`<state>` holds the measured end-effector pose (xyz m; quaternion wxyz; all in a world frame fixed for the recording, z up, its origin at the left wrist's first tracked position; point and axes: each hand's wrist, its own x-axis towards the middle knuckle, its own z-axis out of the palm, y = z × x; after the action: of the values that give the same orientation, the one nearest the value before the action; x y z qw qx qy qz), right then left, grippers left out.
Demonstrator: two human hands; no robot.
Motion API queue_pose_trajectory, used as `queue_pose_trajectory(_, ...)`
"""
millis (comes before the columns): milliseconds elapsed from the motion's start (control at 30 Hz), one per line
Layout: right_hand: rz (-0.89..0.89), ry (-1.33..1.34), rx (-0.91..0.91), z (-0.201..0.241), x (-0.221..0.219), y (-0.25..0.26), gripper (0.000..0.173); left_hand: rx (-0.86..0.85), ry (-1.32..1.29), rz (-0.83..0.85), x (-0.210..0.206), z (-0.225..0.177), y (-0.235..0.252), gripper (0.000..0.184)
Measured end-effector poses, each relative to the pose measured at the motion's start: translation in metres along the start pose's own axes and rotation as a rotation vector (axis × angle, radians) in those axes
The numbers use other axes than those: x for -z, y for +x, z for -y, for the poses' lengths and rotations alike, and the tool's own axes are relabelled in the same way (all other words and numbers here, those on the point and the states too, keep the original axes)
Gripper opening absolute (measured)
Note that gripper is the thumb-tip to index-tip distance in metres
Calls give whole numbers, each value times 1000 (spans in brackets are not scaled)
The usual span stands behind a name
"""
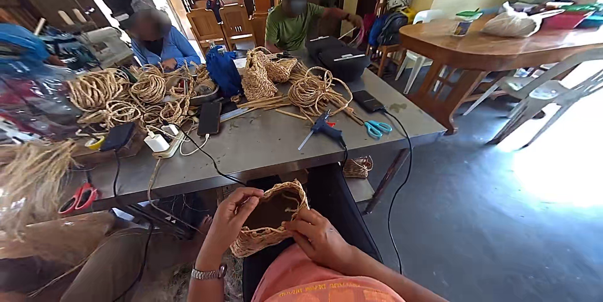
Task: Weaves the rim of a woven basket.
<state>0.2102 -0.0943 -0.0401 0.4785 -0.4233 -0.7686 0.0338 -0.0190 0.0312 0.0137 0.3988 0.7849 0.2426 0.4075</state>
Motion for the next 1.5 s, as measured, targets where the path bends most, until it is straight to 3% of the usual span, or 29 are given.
queue_pose_trajectory(133, -14, -3, -14, 0, -1, -2, 21, 69, 44, 42, 3, -2, 6, 19)
queue_pose_trajectory(533, -7, -18, -2, 3, -5, -1, 21, 2, 236, -55, -6, -3, 3, 16)
queue_pose_trajectory(767, 25, -50, -21, 8, -7, 11, 22, 196, 457, -23, -5, -11, 15, 13)
queue_pose_trajectory(967, 57, -40, -43, 12, -11, 17, 24, 237, 347, 68, 5, 0, 14, 8)
queue_pose_trajectory(1100, 43, -49, -18, 10, -13, 16, 23, 185, 220, 50, 7, -1, 6, 11)
queue_pose_trajectory(1167, 54, -47, -22, 10, -11, 17, 23, 118, 130, 42, 12, -2, 4, 27)
queue_pose_trajectory(1267, 62, -55, -20, 6, -9, 23, 23, -34, 83, -158, 14, -13, 3, 51)
queue_pose_trajectory(1400, 91, -67, -40, 13, -17, 31, 22, -152, 180, -352, -2, -61, -32, 39)
queue_pose_trajectory(1500, 60, -70, -32, 15, -17, 32, 22, -184, 384, -249, -34, -67, -58, 37)
